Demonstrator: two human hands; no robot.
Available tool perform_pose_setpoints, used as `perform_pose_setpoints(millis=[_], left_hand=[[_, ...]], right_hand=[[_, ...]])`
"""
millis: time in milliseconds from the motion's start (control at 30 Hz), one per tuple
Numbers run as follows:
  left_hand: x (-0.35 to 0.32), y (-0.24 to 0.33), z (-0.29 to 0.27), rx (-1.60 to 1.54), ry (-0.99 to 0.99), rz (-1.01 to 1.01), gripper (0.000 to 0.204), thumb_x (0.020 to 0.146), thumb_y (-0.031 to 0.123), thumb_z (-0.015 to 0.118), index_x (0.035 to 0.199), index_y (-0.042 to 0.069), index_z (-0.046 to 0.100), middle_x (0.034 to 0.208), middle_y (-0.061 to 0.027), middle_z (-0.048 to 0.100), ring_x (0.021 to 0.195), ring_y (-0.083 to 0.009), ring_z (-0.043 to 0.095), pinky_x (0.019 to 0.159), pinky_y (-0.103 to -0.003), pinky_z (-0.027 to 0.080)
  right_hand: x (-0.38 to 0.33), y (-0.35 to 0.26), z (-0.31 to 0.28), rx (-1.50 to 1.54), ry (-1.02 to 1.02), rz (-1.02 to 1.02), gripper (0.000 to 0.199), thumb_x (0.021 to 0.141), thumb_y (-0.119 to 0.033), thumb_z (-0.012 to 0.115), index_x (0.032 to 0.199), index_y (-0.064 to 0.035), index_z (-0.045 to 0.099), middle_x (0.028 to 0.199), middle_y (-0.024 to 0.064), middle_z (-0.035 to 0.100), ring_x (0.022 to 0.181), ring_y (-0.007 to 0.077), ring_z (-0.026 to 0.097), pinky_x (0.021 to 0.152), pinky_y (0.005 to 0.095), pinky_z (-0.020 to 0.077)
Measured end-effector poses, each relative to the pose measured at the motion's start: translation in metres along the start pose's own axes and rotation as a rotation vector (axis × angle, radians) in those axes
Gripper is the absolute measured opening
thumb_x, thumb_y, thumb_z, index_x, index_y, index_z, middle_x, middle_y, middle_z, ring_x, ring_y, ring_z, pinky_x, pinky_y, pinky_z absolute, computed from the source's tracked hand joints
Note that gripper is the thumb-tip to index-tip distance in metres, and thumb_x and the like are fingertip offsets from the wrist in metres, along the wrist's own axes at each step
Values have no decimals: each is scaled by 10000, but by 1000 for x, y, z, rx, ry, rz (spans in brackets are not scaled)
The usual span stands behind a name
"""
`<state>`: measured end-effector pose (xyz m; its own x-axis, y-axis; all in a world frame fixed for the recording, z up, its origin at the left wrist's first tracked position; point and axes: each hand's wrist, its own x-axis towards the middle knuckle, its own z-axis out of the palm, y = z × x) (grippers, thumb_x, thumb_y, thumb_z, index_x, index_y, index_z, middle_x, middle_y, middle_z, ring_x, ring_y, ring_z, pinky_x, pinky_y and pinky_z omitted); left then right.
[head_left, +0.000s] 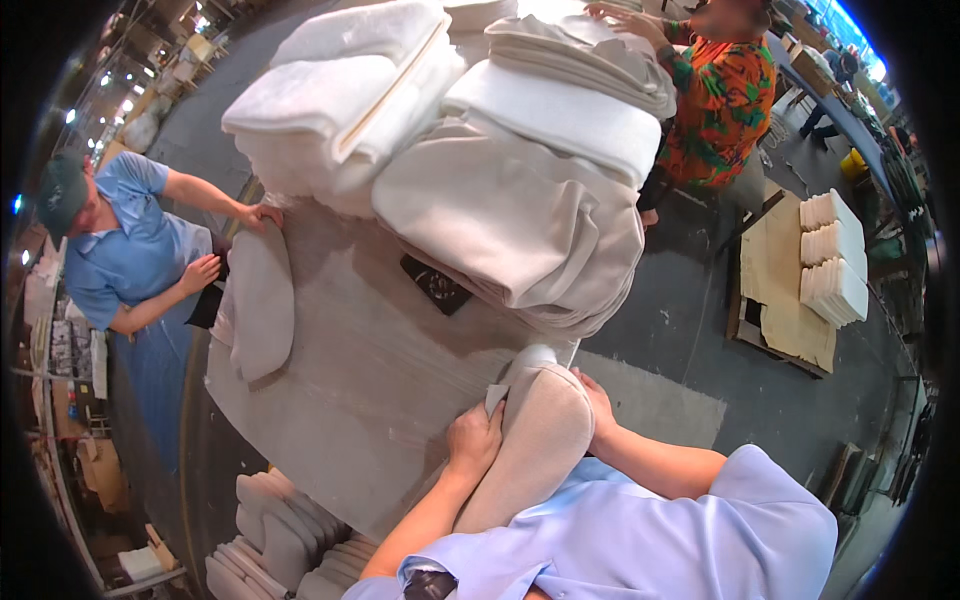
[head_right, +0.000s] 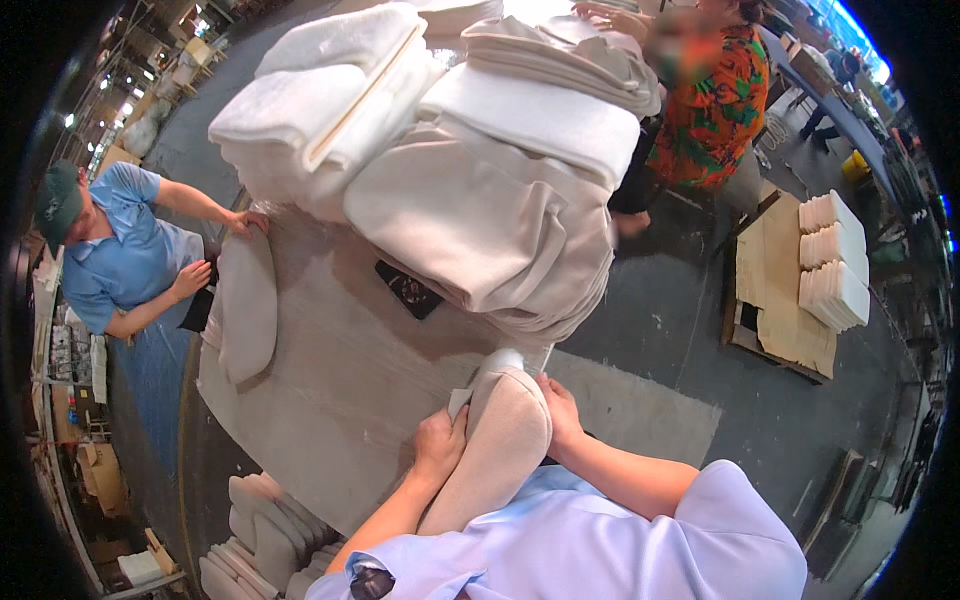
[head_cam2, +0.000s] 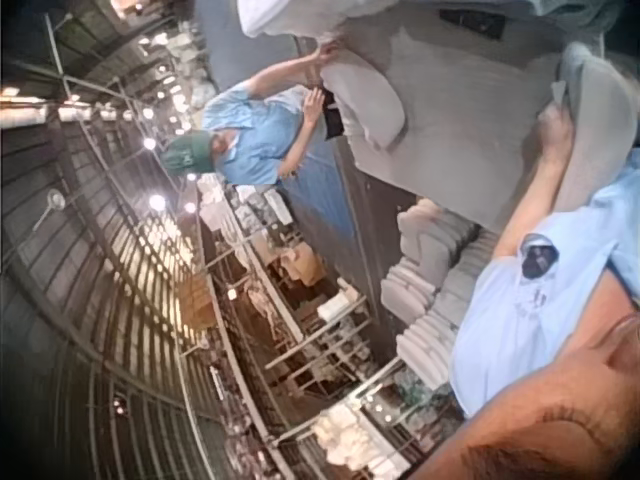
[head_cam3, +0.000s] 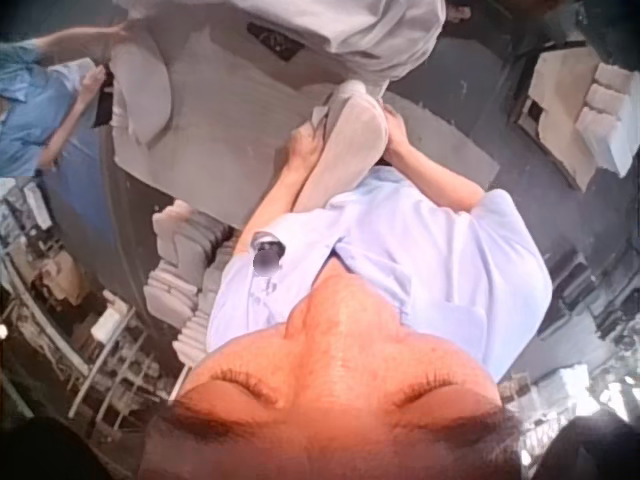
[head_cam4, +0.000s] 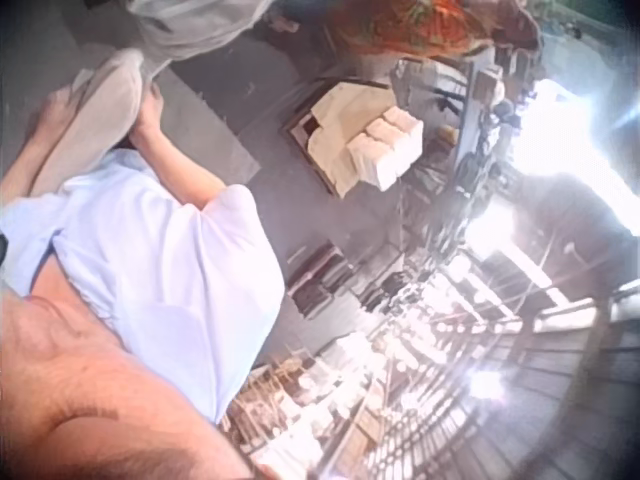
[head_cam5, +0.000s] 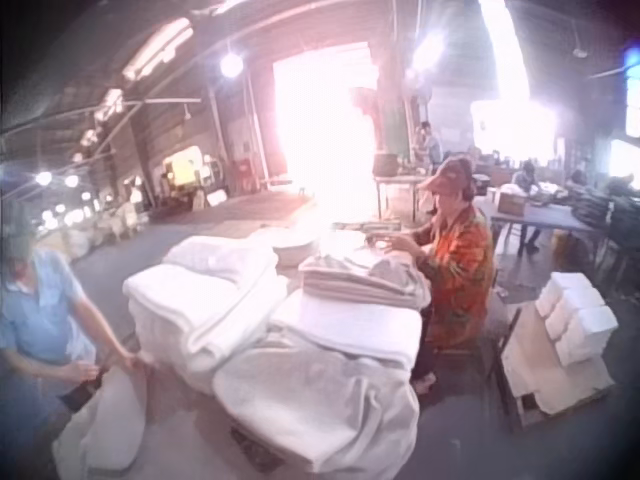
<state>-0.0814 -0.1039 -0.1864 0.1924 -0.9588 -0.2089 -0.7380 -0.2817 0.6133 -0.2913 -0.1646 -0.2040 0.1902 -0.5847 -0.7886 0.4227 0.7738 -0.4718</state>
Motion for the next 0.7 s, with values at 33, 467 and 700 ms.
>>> perform_pose_setpoints(millis=[33,467,700], left_hand=[[0,8,-2,-17,19,20,380,1029,340,630,949,-18,728,827,-276,701,792,-480,693,689,-541,539],[4,21,-2,-138,1,5,289,1014,281,654,1027,-1,718,905,-238,725,840,-446,700,722,-514,544],[17,21,6,-101,-94,-28,344,1028,323,626,1034,-10,716,904,-253,728,853,-452,703,738,-523,548]], right_hand=[[2,-1,0,28,-19,23,481,1123,-441,467,1310,-18,599,1187,125,718,1041,247,705,945,412,575],[13,-6,12,297,-147,380,687,1048,-690,409,1225,-67,641,1127,139,726,1033,314,716,958,477,580],[15,1,-1,315,-183,377,749,996,-764,448,1271,-91,629,1181,140,712,1084,313,690,1003,475,547]])
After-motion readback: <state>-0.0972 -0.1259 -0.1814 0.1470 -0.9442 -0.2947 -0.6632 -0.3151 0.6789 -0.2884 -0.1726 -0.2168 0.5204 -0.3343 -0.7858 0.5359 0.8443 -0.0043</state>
